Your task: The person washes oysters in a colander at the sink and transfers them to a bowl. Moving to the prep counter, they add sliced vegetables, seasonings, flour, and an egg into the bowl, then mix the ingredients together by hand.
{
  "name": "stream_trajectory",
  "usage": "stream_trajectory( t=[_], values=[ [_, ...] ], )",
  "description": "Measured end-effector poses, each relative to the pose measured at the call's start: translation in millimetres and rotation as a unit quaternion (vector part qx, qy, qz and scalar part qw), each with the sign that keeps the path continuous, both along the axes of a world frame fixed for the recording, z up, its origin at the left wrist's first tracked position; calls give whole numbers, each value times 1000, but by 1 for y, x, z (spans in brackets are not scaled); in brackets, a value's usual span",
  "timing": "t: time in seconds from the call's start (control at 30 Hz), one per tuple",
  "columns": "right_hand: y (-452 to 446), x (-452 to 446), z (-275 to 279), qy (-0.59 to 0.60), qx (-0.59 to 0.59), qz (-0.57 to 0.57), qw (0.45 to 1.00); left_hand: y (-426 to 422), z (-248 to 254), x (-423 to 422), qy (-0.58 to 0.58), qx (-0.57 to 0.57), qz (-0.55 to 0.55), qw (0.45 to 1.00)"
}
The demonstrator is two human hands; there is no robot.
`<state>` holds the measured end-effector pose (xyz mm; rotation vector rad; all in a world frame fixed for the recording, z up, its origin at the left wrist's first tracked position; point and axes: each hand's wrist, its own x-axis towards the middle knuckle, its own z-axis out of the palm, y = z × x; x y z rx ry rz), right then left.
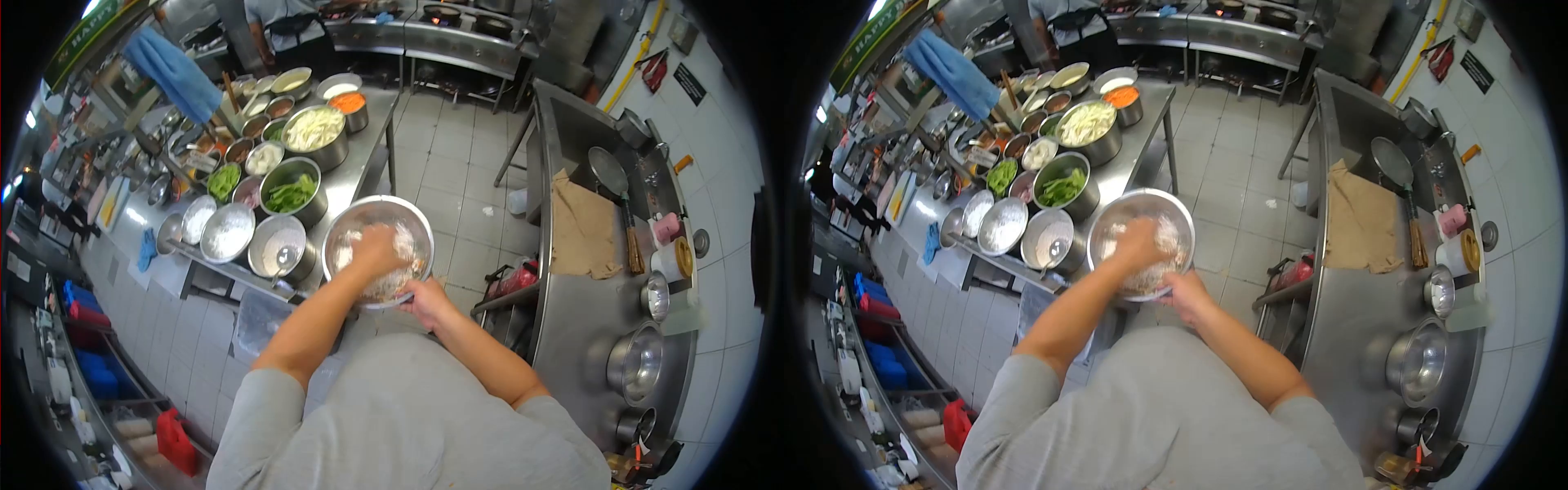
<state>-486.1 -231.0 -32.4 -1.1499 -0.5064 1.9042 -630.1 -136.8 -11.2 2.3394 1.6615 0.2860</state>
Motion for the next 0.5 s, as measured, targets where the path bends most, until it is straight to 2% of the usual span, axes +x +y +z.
stream_trajectory(
  t=[0.03,0.1,0.13,0.23,0.3,0.37,0.43,0.47,0.5],
  values=[
    [-1,4,-4,-2,12,-7,1000,10,-12,0,-15,-57,-89,994],
    [-2,10,-8,-14,-28,4,1000,18,-3,4,69,-199,-216,953],
    [-4,14,-10,-16,-21,0,1000,13,0,-1,70,-192,-220,954],
    [-5,17,-3,-25,-24,-62,997,-23,13,-17,34,-125,-179,975],
    [-6,19,4,-22,-23,-66,997,-43,14,-12,82,-13,-41,996],
    [-8,14,6,-48,-13,-57,997,-35,11,-11,62,-31,-16,997],
    [-8,15,1,-77,-3,-49,996,-6,-14,-20,-39,-115,30,992],
    [-5,20,-8,-37,-23,-34,998,3,-17,-24,-71,-60,44,995],
    [-3,22,-9,3,-41,-18,999,9,-7,-27,-74,-58,47,994]
  ],
)
